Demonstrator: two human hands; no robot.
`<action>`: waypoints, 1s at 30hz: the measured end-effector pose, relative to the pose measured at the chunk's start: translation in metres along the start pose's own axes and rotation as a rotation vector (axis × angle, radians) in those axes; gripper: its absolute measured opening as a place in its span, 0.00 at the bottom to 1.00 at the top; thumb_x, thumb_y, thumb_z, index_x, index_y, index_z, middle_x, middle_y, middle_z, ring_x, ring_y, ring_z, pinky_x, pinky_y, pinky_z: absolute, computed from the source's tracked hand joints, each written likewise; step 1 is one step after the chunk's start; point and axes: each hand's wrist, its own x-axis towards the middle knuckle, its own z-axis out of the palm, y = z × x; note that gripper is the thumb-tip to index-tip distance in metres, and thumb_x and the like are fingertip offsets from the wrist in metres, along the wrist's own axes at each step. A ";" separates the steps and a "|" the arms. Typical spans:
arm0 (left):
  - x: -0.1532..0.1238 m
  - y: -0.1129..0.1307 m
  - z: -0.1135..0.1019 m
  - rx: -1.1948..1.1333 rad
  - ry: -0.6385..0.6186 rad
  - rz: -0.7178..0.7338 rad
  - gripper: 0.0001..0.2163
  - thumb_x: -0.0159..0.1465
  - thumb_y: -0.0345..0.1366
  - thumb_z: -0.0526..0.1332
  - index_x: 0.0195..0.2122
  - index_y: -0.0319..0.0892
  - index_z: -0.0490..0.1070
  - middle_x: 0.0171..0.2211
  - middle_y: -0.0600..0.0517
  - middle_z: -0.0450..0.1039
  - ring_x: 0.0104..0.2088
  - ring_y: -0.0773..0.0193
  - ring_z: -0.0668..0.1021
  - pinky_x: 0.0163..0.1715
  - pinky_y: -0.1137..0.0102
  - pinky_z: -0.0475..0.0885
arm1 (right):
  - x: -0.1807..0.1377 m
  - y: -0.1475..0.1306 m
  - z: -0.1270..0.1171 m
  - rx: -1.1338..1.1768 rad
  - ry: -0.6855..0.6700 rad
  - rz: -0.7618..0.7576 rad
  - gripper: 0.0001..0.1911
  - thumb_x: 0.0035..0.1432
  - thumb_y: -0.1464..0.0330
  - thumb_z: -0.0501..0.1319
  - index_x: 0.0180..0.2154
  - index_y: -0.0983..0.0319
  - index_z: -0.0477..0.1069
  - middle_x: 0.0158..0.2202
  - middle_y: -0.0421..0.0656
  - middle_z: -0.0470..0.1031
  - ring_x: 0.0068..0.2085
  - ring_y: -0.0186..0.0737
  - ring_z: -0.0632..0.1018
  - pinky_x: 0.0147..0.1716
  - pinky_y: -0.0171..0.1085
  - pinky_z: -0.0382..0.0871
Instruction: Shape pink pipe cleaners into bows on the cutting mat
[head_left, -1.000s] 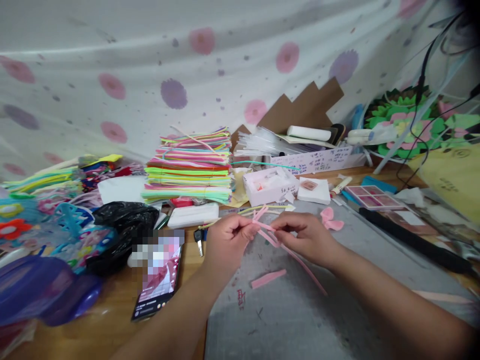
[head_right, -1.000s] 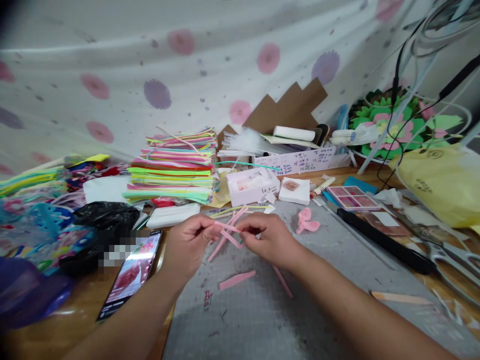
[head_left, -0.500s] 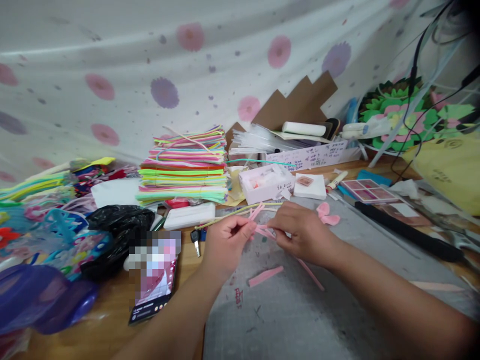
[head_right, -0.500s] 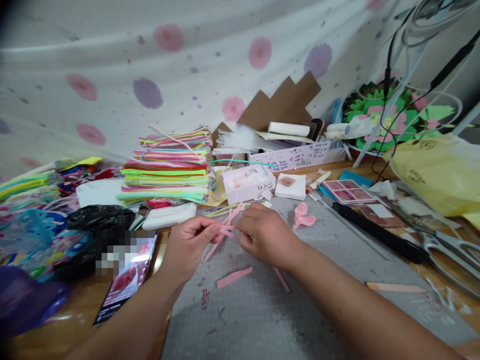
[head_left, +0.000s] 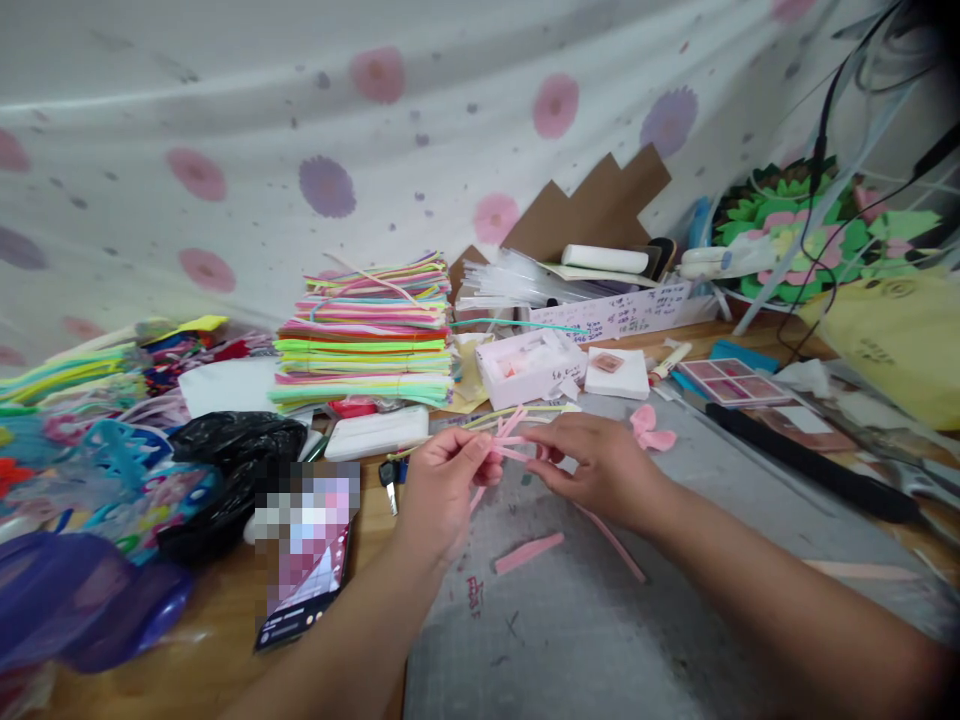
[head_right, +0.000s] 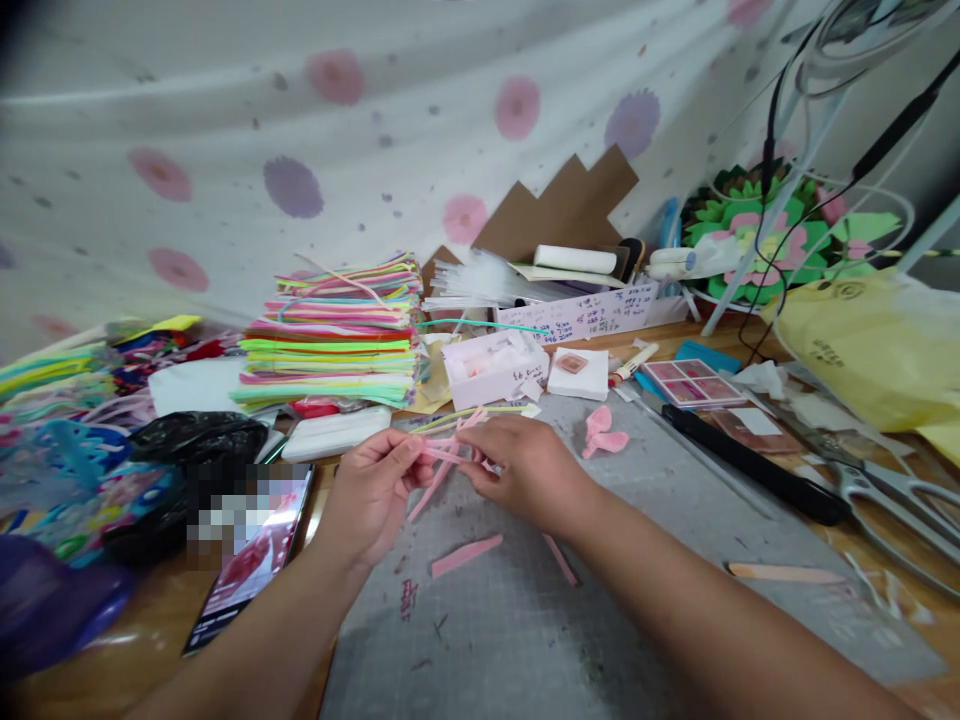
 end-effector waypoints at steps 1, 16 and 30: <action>0.000 0.001 0.001 -0.010 0.006 -0.009 0.08 0.49 0.36 0.67 0.22 0.37 0.70 0.17 0.56 0.68 0.19 0.73 0.70 0.22 0.77 0.65 | 0.000 0.000 0.000 -0.028 0.025 -0.032 0.14 0.54 0.70 0.60 0.44 0.62 0.71 0.29 0.44 0.77 0.31 0.37 0.75 0.31 0.35 0.68; -0.007 -0.010 -0.001 0.042 -0.073 0.111 0.09 0.55 0.35 0.63 0.21 0.39 0.67 0.19 0.57 0.68 0.21 0.73 0.68 0.23 0.76 0.62 | 0.001 0.006 -0.014 -0.054 0.152 -0.261 0.02 0.58 0.72 0.58 0.35 0.61 0.69 0.36 0.47 0.76 0.39 0.39 0.76 0.37 0.38 0.72; -0.008 -0.012 0.005 -0.192 -0.116 -0.108 0.09 0.52 0.33 0.65 0.20 0.38 0.65 0.17 0.56 0.67 0.18 0.73 0.67 0.20 0.76 0.59 | 0.007 0.008 -0.023 0.039 0.119 -0.279 0.02 0.56 0.75 0.59 0.32 0.63 0.69 0.32 0.47 0.76 0.33 0.37 0.75 0.32 0.35 0.71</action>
